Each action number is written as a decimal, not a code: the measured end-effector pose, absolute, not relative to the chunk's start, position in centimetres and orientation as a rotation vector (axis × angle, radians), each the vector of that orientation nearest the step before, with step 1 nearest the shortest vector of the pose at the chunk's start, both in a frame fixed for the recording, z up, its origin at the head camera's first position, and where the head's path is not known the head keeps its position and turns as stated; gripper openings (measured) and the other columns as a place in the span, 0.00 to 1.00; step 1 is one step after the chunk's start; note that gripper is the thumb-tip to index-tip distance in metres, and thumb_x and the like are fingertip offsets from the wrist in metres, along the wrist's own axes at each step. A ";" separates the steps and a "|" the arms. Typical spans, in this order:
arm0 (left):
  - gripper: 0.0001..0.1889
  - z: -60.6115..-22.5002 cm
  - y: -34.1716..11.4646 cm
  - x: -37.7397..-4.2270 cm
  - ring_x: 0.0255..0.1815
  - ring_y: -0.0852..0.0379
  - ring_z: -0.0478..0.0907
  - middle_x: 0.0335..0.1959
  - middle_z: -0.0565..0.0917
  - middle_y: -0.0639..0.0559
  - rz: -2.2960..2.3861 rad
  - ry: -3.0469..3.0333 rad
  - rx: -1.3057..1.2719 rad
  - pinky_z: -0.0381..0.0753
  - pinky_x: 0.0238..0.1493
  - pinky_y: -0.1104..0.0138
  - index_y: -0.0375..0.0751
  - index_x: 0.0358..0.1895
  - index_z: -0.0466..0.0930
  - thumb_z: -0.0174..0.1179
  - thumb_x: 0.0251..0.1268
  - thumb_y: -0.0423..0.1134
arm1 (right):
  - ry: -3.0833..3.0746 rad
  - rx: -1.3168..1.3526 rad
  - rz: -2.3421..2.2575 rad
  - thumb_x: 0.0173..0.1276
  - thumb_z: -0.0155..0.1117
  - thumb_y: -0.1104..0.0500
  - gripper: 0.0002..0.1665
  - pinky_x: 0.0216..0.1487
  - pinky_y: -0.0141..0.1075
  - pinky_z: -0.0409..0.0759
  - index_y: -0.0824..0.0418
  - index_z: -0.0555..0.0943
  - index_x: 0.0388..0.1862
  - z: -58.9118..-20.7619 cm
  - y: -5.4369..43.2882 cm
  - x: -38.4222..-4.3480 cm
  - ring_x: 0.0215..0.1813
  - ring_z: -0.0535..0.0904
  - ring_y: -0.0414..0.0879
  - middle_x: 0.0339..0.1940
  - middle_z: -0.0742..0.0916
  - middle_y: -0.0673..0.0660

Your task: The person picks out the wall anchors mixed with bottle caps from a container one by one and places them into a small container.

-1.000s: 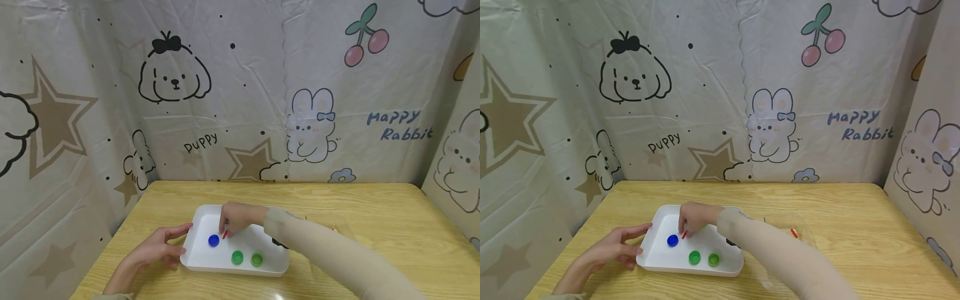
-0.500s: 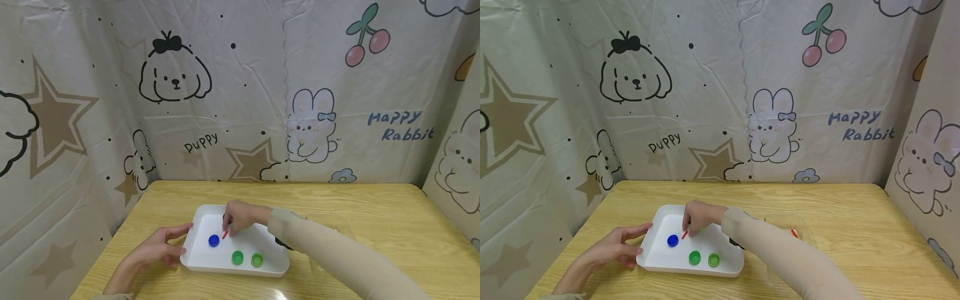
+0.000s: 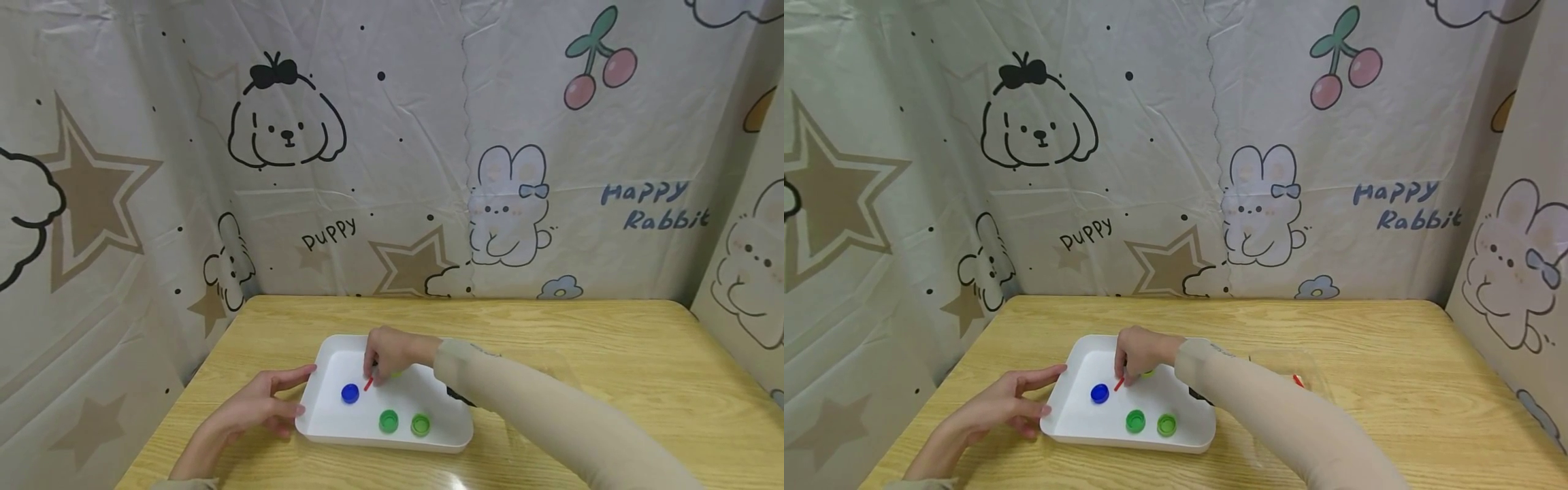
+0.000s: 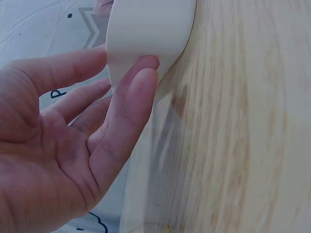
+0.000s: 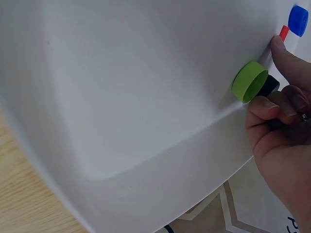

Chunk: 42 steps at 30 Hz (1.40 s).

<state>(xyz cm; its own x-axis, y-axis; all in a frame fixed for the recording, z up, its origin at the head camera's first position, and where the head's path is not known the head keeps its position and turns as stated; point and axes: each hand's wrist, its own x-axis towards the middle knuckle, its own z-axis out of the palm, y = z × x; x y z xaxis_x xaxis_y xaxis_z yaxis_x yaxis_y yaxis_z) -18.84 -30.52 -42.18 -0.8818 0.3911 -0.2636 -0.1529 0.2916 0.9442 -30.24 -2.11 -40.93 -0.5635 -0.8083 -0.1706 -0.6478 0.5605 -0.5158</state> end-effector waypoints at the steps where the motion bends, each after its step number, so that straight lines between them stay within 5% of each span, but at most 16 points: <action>1: 0.41 -42.2 -30.5 -18.8 0.36 0.42 0.87 0.81 0.54 0.25 1.623 2.118 0.212 0.91 0.33 0.55 0.32 0.82 0.60 0.69 0.67 0.29 | 2.410 -1.181 -0.568 0.61 0.82 0.67 0.07 0.36 0.26 0.75 0.55 0.94 0.33 -41.0 -2.1 -30.3 0.33 0.73 0.37 0.28 0.87 0.43; 42: 0.41 -42.3 -30.5 -18.8 0.34 0.42 0.85 0.81 0.55 0.25 1.613 2.149 0.212 0.91 0.32 0.53 0.32 0.81 0.61 0.70 0.66 0.30 | 2.339 -1.179 -0.576 0.63 0.79 0.70 0.11 0.32 0.26 0.74 0.54 0.93 0.30 -41.1 -1.9 -30.2 0.32 0.73 0.36 0.27 0.87 0.43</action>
<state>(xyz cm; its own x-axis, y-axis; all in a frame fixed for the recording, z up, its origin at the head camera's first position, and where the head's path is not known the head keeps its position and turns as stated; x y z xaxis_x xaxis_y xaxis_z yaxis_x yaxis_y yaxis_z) -18.77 -30.50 -42.33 -0.8901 0.3780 -0.2547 -0.1390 0.3070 0.9415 -30.24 -1.94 -41.14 -0.5299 -0.8222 -0.2078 -0.6318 0.5462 -0.5500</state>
